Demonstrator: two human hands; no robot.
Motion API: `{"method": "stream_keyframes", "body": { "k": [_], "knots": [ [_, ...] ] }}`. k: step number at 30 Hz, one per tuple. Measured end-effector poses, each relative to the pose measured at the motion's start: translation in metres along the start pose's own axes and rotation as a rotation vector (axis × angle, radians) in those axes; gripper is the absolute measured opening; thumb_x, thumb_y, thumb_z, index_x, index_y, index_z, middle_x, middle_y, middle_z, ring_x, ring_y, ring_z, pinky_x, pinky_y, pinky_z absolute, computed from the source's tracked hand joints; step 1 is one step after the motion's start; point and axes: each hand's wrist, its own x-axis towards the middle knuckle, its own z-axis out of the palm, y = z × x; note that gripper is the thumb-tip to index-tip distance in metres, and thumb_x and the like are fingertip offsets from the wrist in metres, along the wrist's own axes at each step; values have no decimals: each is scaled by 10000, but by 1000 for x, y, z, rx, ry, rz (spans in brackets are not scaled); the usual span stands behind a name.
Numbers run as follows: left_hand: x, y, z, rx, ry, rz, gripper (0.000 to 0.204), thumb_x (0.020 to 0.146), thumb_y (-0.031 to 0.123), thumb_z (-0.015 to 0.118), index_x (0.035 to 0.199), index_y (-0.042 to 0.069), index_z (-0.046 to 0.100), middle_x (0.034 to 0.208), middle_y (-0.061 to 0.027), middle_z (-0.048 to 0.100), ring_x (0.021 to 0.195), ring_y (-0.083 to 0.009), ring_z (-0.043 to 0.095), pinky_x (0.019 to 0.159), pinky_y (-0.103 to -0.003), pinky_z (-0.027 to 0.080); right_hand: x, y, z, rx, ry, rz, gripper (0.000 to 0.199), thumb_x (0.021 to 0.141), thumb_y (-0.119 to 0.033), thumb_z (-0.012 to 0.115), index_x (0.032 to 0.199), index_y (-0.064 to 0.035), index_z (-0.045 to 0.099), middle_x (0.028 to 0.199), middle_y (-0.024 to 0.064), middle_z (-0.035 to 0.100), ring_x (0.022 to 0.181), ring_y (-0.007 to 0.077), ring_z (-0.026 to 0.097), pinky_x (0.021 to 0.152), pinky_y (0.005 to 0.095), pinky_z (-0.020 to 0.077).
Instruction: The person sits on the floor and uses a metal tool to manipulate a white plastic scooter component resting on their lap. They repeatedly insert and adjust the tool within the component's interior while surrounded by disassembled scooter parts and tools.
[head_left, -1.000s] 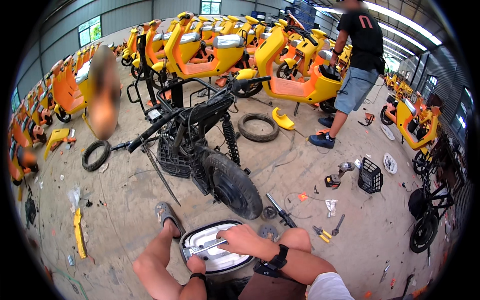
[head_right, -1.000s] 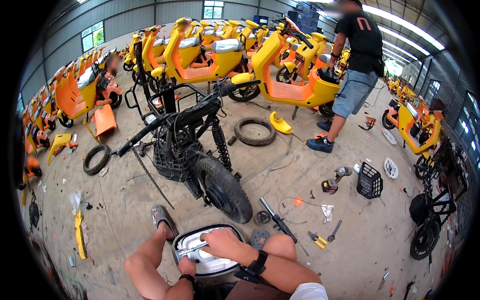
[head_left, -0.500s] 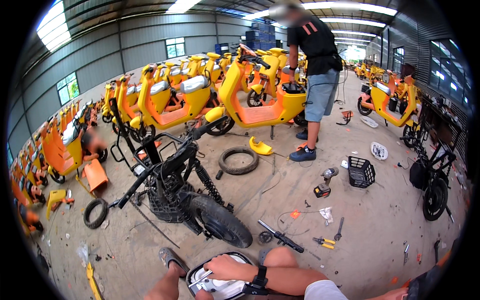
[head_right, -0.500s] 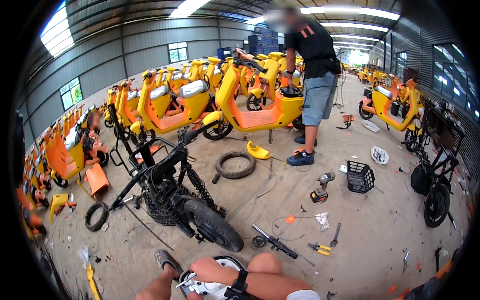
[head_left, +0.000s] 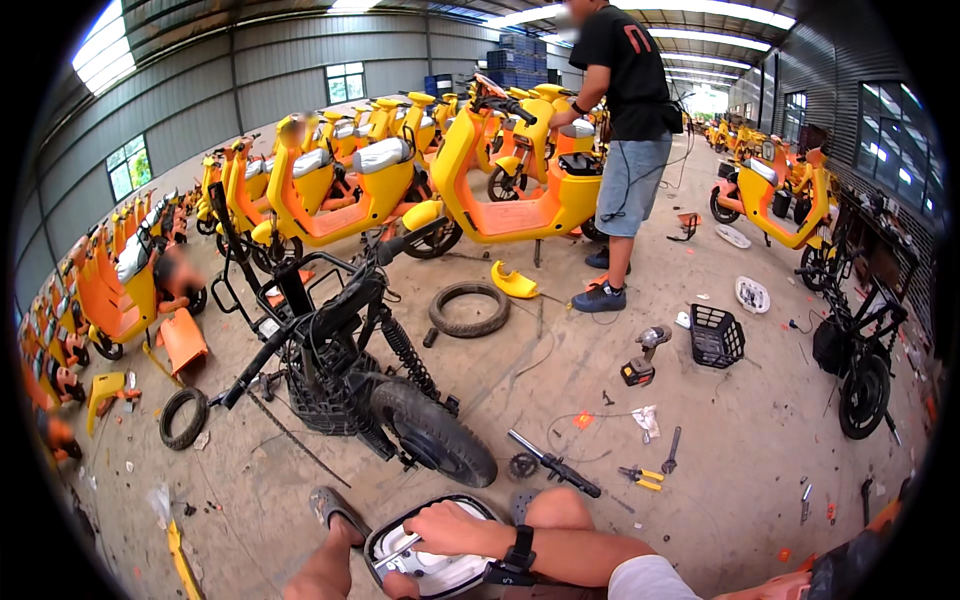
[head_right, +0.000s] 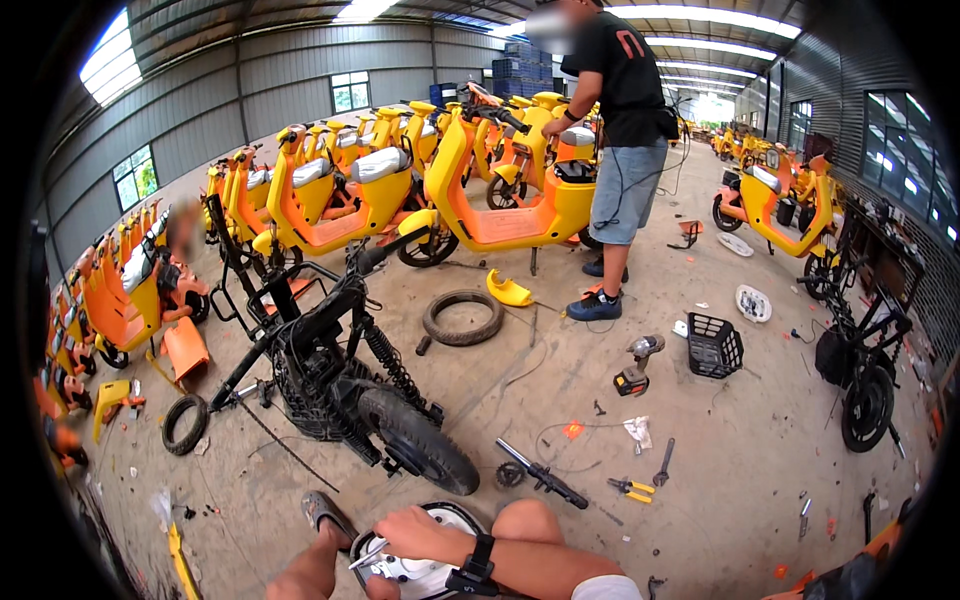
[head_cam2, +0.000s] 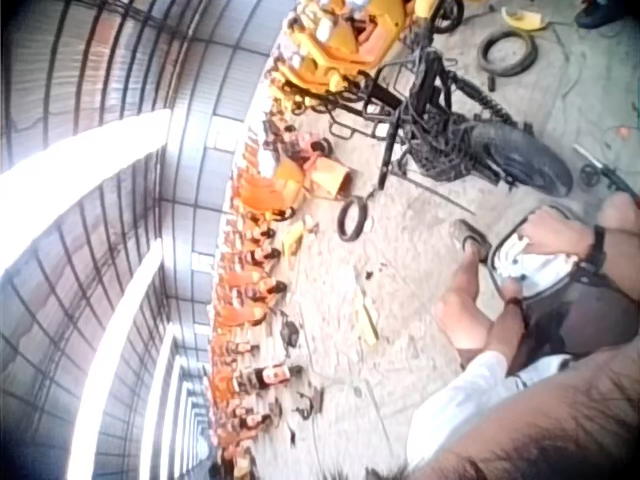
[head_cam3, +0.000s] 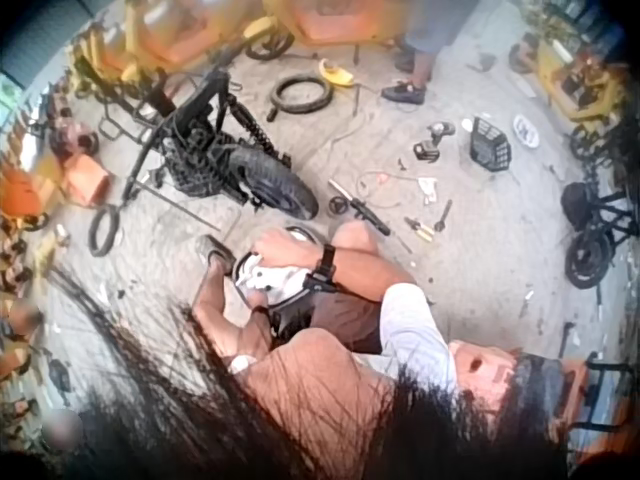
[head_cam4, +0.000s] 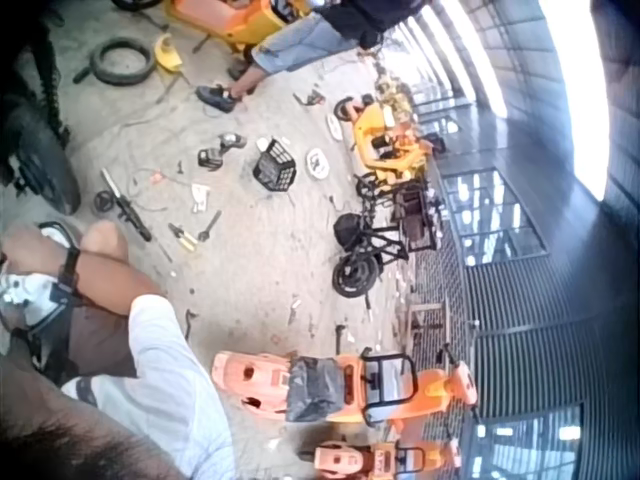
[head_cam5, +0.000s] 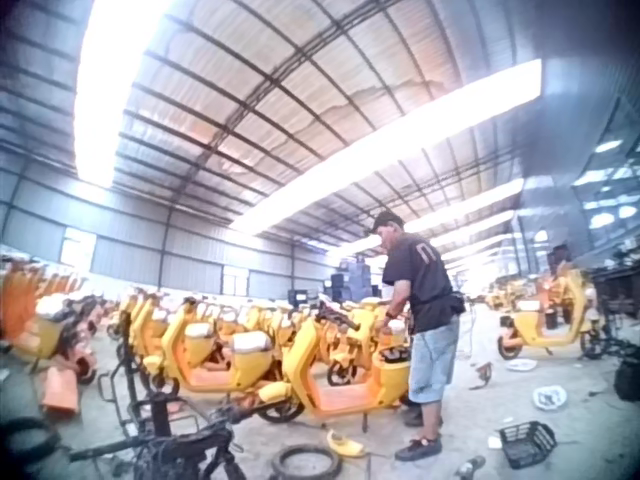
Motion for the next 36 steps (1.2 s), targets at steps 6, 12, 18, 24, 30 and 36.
{"method": "stream_keyframes", "body": {
  "k": [6,12,18,24,30,36],
  "knots": [
    [3,-11,2,-52,26,-32,212,714,187,734,825,8,710,848,-201,702,843,-394,687,749,-487,550,5,-5,4,-17,-21,-1,245,755,-260,709,845,-34,681,784,183,676,793,382,664,678,483,510],
    [1,-14,4,-106,38,-60,218,705,185,739,818,1,707,843,-205,700,841,-400,684,745,-491,549,12,-2,13,-46,-56,-16,268,797,-284,694,928,-51,686,749,202,665,762,398,659,660,493,505],
    [-1,-19,2,-125,52,-75,223,697,182,744,811,-6,704,839,-210,697,839,-407,682,741,-495,548,14,-2,13,-37,-79,-11,276,801,-292,693,937,-52,689,745,197,668,752,395,662,660,487,508],
    [8,-25,7,-133,60,-76,215,702,134,730,887,26,718,859,-206,704,854,-386,686,769,-486,541,13,-4,12,-16,-64,-21,282,802,-301,694,941,-55,691,746,195,669,749,392,664,654,482,510],
    [7,-31,8,-177,36,-60,250,684,68,700,926,11,710,832,-225,696,809,-425,669,740,-486,537,12,-3,11,-55,-83,-14,287,803,-307,695,949,-60,692,755,196,673,754,390,667,651,483,512],
    [9,-30,10,-296,-17,-131,340,647,67,706,974,-24,694,884,-235,698,889,-373,688,812,-425,531,13,-4,13,-51,-97,-6,288,798,-308,700,943,-60,691,755,192,674,757,389,667,653,483,511]
  ]
}}
